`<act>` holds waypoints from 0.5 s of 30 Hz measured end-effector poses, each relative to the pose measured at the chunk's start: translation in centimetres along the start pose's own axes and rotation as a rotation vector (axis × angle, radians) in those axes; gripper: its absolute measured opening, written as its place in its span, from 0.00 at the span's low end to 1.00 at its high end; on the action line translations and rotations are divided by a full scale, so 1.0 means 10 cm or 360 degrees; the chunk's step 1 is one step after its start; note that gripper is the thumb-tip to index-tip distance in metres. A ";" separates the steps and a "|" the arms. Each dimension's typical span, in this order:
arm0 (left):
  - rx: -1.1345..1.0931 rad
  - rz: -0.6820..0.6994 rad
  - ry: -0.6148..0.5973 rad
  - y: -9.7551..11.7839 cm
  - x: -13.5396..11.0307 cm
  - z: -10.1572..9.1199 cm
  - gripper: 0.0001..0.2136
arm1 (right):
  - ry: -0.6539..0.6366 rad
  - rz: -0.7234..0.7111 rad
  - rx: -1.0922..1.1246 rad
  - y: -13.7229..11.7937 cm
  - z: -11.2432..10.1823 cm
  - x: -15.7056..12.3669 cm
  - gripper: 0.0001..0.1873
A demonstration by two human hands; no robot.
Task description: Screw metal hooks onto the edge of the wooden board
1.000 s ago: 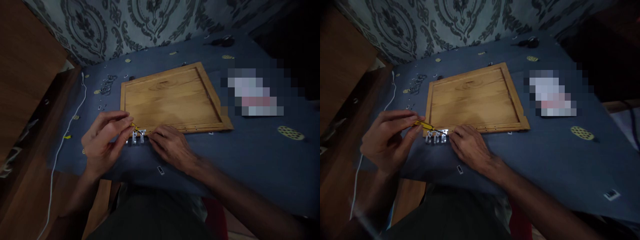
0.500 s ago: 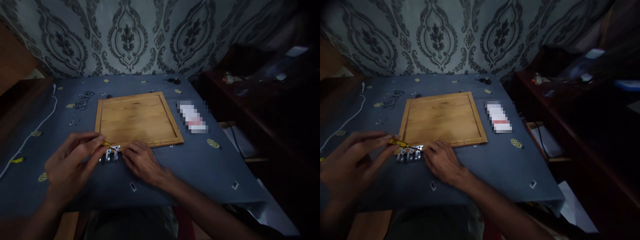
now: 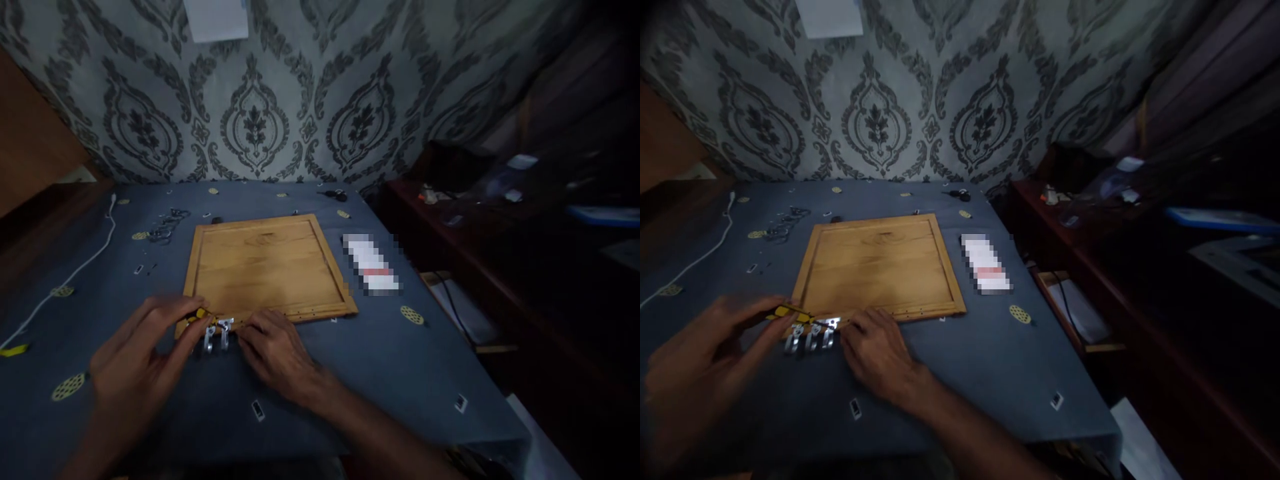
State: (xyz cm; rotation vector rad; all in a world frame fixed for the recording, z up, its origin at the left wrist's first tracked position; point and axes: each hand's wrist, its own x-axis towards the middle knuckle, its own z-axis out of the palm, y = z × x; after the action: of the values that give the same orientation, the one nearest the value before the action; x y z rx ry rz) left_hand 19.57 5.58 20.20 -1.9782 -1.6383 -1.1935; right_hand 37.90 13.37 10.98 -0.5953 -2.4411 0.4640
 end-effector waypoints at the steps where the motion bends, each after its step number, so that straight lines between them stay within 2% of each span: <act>1: -0.0017 -0.0010 -0.0004 0.00 0.00 0.01 0.05 | -0.0002 -0.0005 -0.0007 0.00 0.00 0.00 0.10; 9: -0.0180 -0.0041 0.0105 -0.02 -0.01 0.07 0.02 | -0.0018 0.0000 -0.0025 0.03 0.04 -0.02 0.08; 12: -0.0166 0.0084 0.0082 -0.05 -0.01 0.06 0.04 | -0.0002 -0.0019 -0.0040 0.04 0.05 -0.01 0.09; 15: -0.0130 0.0105 0.0043 -0.07 0.00 0.04 0.07 | 0.0048 -0.0084 -0.0025 0.06 0.05 0.00 0.10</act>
State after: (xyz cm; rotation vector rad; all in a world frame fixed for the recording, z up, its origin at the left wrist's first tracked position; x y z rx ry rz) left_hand 19.12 6.07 19.81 -2.0393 -1.5215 -1.2756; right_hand 37.80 13.81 10.32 -0.5390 -2.4277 0.4122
